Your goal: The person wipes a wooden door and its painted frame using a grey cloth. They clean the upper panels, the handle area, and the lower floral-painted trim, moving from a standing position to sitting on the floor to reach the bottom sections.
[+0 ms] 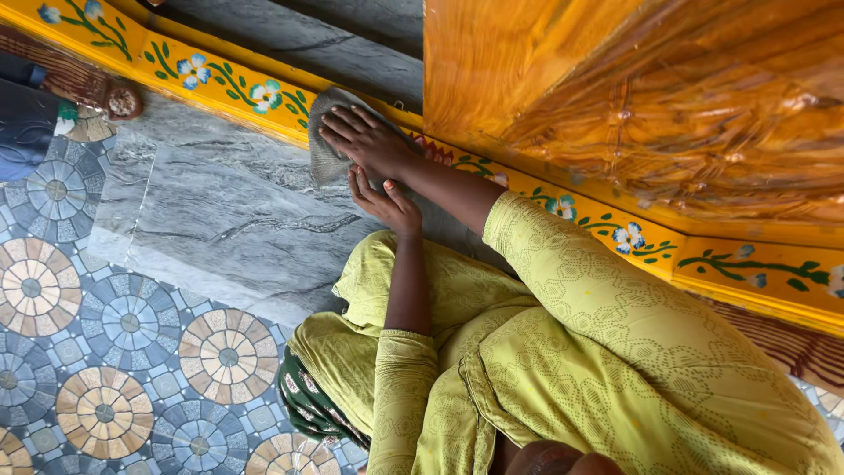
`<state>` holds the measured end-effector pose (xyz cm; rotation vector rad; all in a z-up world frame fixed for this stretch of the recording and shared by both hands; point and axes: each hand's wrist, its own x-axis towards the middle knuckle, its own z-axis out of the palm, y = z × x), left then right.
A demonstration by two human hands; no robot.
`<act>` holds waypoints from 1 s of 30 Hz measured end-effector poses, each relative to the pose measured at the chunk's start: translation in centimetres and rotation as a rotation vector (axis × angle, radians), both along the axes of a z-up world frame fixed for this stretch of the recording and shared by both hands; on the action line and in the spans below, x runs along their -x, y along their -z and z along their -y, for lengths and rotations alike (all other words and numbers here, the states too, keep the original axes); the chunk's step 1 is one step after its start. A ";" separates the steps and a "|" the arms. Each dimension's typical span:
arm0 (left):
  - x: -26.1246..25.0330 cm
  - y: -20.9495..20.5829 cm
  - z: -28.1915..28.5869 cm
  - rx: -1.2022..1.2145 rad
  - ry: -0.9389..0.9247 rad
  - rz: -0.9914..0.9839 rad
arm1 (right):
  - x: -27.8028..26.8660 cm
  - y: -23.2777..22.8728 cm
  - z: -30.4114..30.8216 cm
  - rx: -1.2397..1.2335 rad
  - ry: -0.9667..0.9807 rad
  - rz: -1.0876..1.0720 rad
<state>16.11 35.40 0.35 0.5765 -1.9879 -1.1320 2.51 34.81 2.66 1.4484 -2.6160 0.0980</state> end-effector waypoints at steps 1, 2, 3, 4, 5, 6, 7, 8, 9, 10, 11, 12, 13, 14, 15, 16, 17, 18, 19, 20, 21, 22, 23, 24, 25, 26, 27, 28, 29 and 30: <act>0.3 0.1 0.1 -0.009 -0.018 0.002 | 0.0 -0.6 0.1 0.018 0.024 0.005; 0.7 0.2 0.2 -0.016 -0.031 0.002 | -0.1 -1.3 0.2 0.037 0.042 0.008; 1.0 0.3 0.3 -0.022 -0.044 0.002 | 0.0 -2.3 0.2 0.025 0.076 0.107; 0.8 0.4 0.5 -0.026 -0.056 0.009 | -0.2 -3.1 0.1 0.016 0.112 0.214; 0.8 0.5 0.6 -0.021 -0.058 0.004 | -0.3 -3.8 0.0 0.006 0.148 0.321; 0.5 0.5 0.6 -0.015 -0.057 0.003 | -0.5 -4.1 0.1 0.027 0.141 0.312; 0.4 0.5 0.5 -0.010 -0.057 0.002 | -0.6 -4.2 0.1 0.048 0.134 0.303; 0.1 0.5 0.5 0.018 -0.051 -0.005 | -0.7 -4.0 0.0 0.072 0.133 0.297; 0.1 0.3 0.3 0.046 -0.045 -0.012 | -0.8 -3.6 -0.3 0.099 0.109 0.254; -0.1 0.1 0.3 0.076 -0.029 -0.019 | -1.0 -3.0 -0.7 0.130 0.094 0.209; -0.4 -0.2 0.4 0.096 -0.019 -0.035 | -1.3 -2.5 -1.1 0.161 0.080 0.165; -0.6 -0.6 0.4 0.112 -0.004 -0.056 | -1.8 -1.9 -1.9 0.160 0.079 0.120; -0.8 -1.0 0.5 0.128 0.011 -0.077 | -2.6 -1.4 -2.8 0.159 0.079 0.075; -1.1 -1.5 0.3 0.161 0.025 -0.083 | -3.2 -1.0 -4.0 0.154 0.082 0.029; -1.4 -1.9 0.3 0.194 0.040 -0.090 | -3.9 -0.7 -5.1 0.126 0.090 -0.034; -1.8 -2.3 0.1 0.225 0.055 -0.096 | -4.8 -0.6 -6.5 0.094 0.099 -0.095; -2.1 -2.5 -0.1 0.242 0.108 -0.097 | -5.7 -0.6 -7.8 0.062 0.108 -0.156; -2.3 -2.7 -0.3 0.257 0.162 -0.097 | -6.7 -0.8 -9.4 0.072 0.131 -0.079; -2.6 -2.8 -0.4 0.273 0.216 -0.098 | -7.9 -1.1 -11.1 0.084 0.155 -0.002; -2.7 -2.8 -0.6 0.305 0.280 -0.043 | -9.0 -1.6 -13.0 0.095 0.181 0.073; -2.8 -2.6 -0.7 0.337 0.346 0.011 | -9.9 -2.0 -14.7 0.058 0.192 0.016; -3.0 -2.4 -0.9 0.370 0.412 0.066 | -10.9 -2.4 -16.4 0.018 0.203 -0.039; -3.2 -2.1 -1.1 0.410 0.420 0.079 | -12.0 -2.7 -18.1 -0.023 0.213 -0.094; -3.2 -2.0 -1.4 0.452 0.427 0.087 | -13.0 -3.1 -19.8 -0.092 0.238 -0.052; -3.3 -1.8 -1.6 0.495 0.434 0.094 | -14.0 -3.5 -21.6 -0.160 0.263 -0.010; -3.5 -1.7 -1.6 0.505 0.451 0.111 | -15.1 -3.7 -23.5 -0.227 0.289 0.035; -3.6 -1.6 -1.5 0.516 0.467 0.127 | -16.1 -3.8 -25.4 -0.253 0.298 -0.020; -3.6 -1.5 -1.4 0.530 0.482 0.144 | -17.0 -3.8 -27.3 -0.277 0.305 -0.076; -3.8 -1.4 -1.5 0.518 0.487 0.141 | -18.1 -3.7 -29.3 -0.302 0.311 -0.131; -3.9 -1.4 -1.5 0.507 0.486 0.139 | -18.9 -3.6 -31.2 -0.324 0.330 -0.111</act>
